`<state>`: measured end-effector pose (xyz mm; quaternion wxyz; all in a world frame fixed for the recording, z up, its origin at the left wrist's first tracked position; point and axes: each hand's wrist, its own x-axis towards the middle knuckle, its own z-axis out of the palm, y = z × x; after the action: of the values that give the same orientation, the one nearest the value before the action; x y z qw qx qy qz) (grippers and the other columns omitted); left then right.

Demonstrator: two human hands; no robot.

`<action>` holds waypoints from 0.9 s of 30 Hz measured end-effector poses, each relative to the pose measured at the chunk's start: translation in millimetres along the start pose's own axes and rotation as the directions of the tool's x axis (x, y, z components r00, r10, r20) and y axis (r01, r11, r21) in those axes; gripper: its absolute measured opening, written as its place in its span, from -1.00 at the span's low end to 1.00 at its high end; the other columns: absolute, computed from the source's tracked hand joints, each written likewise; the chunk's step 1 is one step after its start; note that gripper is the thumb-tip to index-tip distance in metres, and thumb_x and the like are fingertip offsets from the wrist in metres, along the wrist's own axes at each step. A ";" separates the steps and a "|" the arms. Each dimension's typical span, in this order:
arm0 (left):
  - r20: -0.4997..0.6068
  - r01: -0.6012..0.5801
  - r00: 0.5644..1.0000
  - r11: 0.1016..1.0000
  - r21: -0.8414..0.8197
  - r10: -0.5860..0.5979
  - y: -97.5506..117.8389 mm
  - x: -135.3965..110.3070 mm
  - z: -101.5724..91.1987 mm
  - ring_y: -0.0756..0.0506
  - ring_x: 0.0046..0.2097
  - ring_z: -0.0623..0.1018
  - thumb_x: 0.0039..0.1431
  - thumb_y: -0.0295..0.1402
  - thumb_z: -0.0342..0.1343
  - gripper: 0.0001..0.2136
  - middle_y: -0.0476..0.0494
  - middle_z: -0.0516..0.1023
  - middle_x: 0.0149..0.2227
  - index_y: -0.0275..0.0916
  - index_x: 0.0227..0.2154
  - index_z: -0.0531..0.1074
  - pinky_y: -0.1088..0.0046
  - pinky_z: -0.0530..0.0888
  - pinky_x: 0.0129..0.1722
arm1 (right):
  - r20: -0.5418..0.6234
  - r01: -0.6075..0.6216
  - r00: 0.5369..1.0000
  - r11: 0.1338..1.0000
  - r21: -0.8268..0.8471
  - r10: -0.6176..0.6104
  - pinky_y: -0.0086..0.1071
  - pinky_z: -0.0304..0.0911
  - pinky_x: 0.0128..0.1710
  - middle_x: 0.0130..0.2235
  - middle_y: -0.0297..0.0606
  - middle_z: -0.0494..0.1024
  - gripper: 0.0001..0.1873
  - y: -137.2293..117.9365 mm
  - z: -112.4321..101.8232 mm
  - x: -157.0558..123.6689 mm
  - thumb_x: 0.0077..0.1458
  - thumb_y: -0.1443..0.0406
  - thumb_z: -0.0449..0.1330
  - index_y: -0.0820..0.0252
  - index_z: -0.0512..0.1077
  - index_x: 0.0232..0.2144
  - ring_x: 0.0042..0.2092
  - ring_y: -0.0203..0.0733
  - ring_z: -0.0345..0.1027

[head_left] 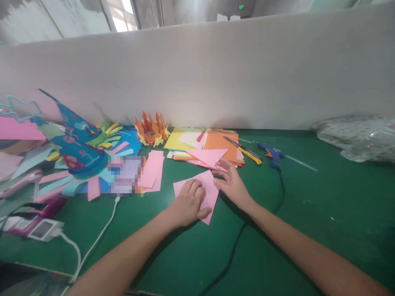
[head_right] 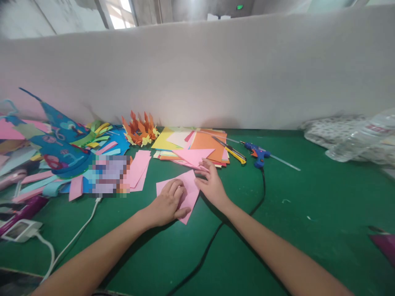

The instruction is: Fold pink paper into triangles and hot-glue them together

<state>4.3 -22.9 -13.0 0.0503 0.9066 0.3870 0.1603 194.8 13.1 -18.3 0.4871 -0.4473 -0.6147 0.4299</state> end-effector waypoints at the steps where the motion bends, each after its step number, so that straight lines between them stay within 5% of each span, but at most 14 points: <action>1: -0.001 0.002 1.000 1.000 -0.012 -0.002 0.1 -0.1 -0.4 -0.29 0.04 0.28 0.09 -0.13 0.09 -0.67 -0.31 0.29 -0.09 -0.31 -0.23 0.29 0.03 0.28 0.07 | -0.023 -0.014 1.000 1.000 0.021 0.014 -0.23 0.35 -0.07 0.13 -0.09 0.20 -0.30 1.4 -0.8 0.9 -0.02 0.29 0.17 0.00 -0.02 0.14 0.01 -0.15 0.33; 6: -0.001 -0.009 1.000 0.998 -0.064 0.008 -0.1 0.5 -2.7 -0.26 0.01 0.28 0.10 -0.15 0.08 -0.69 -0.28 0.30 -0.10 -0.28 -0.22 0.29 0.04 0.28 0.06 | 0.035 -0.123 0.992 0.992 0.037 0.121 -0.18 0.38 -0.12 0.02 -0.10 0.30 -0.31 5.8 -2.3 2.7 -0.09 0.26 0.22 0.07 0.06 0.09 -0.14 -0.18 0.40; 10: 0.018 -0.022 1.000 0.999 -0.040 0.022 0.8 1.3 -5.2 -0.26 0.06 0.26 0.11 -0.16 0.08 -0.65 -0.29 0.30 -0.05 -0.29 -0.13 0.30 0.08 0.24 0.10 | -0.036 -0.101 0.994 0.994 0.032 0.102 -0.26 0.40 -0.20 -0.05 -0.17 0.30 -0.30 6.1 2.0 3.1 -0.16 0.30 0.23 0.07 0.08 0.06 -0.25 -0.27 0.40; 16: 0.071 -0.055 0.996 0.999 -0.002 0.055 -0.7 0.6 -4.8 -0.29 0.20 0.14 0.19 -0.14 -0.02 -0.57 -0.28 0.24 0.13 -0.25 0.06 0.23 0.04 0.11 0.18 | 0.040 -0.063 0.997 0.996 -0.063 0.066 -0.36 0.36 -0.34 -0.30 -0.28 0.43 -0.46 6.2 5.6 7.2 -0.13 0.31 0.18 0.19 0.23 -0.03 -0.36 -0.30 0.36; 23: 0.058 -0.022 0.998 1.000 -0.004 0.022 0.9 0.5 -1.9 -0.31 0.19 0.17 0.14 -0.13 0.04 -0.56 -0.29 0.28 0.09 -0.29 0.00 0.25 0.06 0.15 0.17 | 0.108 0.181 0.983 0.886 -0.427 -0.149 -0.33 0.33 -0.28 -0.28 -0.26 0.51 -0.52 -5.7 9.1 0.6 -0.03 0.45 0.09 0.16 0.30 0.00 -0.35 -0.27 0.36; 27: -0.043 0.186 0.982 0.983 0.013 -0.185 3.0 -0.7 3.9 -0.36 0.10 0.24 0.00 0.04 0.09 -0.39 -0.42 0.29 -0.02 -0.39 -0.06 0.22 -0.02 0.21 0.11 | 0.293 0.451 0.891 0.751 -0.482 -0.347 -0.27 0.29 -0.20 -0.30 -0.25 0.53 -0.66 -8.3 9.4 -3.2 0.03 0.49 0.06 0.17 0.42 -0.15 -0.25 -0.19 0.36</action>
<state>7.2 -25.3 -16.2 0.0494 0.8635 0.4720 0.1707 184.8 7.2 -12.5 0.3632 -0.3812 -0.8339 0.1652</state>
